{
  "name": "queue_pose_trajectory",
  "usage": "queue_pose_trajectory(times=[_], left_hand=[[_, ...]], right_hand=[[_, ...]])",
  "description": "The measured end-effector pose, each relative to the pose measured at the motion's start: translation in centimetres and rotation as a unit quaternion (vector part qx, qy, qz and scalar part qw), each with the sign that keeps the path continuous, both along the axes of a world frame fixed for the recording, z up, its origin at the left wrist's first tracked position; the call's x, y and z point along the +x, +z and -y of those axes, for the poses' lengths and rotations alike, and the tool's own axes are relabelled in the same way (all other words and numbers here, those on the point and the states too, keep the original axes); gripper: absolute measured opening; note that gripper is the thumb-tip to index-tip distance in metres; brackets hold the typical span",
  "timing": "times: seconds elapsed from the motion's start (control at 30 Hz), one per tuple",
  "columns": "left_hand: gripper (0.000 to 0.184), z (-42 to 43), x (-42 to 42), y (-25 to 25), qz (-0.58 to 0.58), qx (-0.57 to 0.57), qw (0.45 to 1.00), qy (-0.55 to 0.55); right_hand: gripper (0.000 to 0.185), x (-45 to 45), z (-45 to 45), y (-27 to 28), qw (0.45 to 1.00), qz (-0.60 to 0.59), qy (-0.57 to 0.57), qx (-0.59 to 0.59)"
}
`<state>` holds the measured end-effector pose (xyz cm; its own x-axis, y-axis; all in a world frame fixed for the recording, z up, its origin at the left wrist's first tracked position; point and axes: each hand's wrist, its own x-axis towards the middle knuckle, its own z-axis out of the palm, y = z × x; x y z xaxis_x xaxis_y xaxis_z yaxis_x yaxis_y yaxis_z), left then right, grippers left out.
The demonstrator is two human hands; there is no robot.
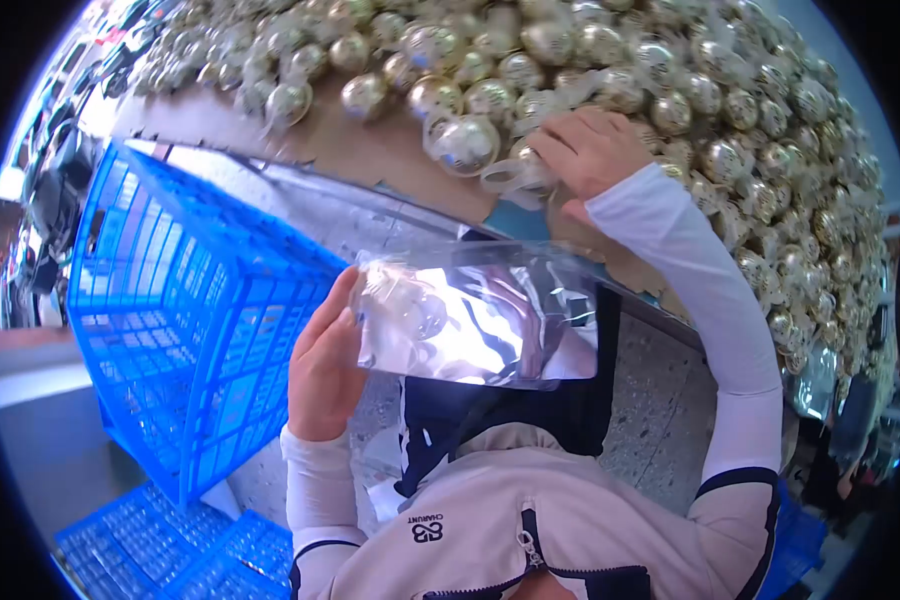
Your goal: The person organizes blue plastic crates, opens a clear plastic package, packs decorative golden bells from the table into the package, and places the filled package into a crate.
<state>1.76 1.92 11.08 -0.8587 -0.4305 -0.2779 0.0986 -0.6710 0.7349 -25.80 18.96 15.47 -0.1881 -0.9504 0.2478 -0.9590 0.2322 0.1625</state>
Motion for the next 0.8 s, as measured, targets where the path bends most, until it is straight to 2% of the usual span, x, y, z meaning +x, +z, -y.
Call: queue_pose_trajectory(times=[0.1,0.23,0.27,0.33,0.37,0.47,0.5,0.6,0.63,0.73,0.8], left_hand=[[0.050,-0.3,0.7,1.0,0.030,0.017,0.999,0.027],[0.050,-0.4,1.7,1.0,0.019,0.021,0.999,0.030],[0.050,-0.5,1.7,0.8,0.011,0.022,0.999,0.024],[0.050,-0.9,1.4,1.5,0.004,0.004,1.000,0.029],[0.050,-1.1,1.2,1.6,0.003,-0.010,0.999,0.031],[0.049,-1.4,0.1,1.3,-0.019,-0.026,0.999,0.017],[0.049,-1.5,-0.4,1.3,-0.029,-0.030,0.999,0.005],[0.048,-3.2,-2.8,1.7,-0.061,-0.017,0.997,-0.043],[0.047,-3.9,-3.5,1.8,-0.054,-0.024,0.997,-0.055],[0.046,-5.9,-5.4,2.3,-0.064,-0.061,0.990,-0.109],[0.046,-7.2,-6.7,2.7,-0.059,-0.089,0.985,-0.134]], right_hand=[[0.063,-0.8,2.0,-2.0,0.997,-0.064,0.048,-0.008],[0.067,-0.4,1.9,-1.6,0.994,-0.077,0.075,-0.020],[0.067,-0.2,1.0,-1.0,0.996,0.026,0.059,-0.056],[0.069,0.6,-1.5,1.0,0.965,0.223,0.018,-0.134],[0.070,0.8,-3.2,1.9,0.951,0.253,0.024,-0.177],[0.064,2.2,-9.2,4.7,0.934,0.305,-0.056,-0.175],[0.067,2.6,-11.3,4.2,0.903,0.364,-0.091,-0.207],[0.069,4.6,-15.8,4.0,0.858,0.382,-0.266,-0.216],[0.067,4.7,-17.5,3.3,0.885,0.323,-0.238,-0.235],[0.062,5.9,-20.7,1.6,0.887,0.295,-0.286,-0.210],[0.060,6.7,-21.5,1.0,0.856,0.316,-0.366,-0.182]])
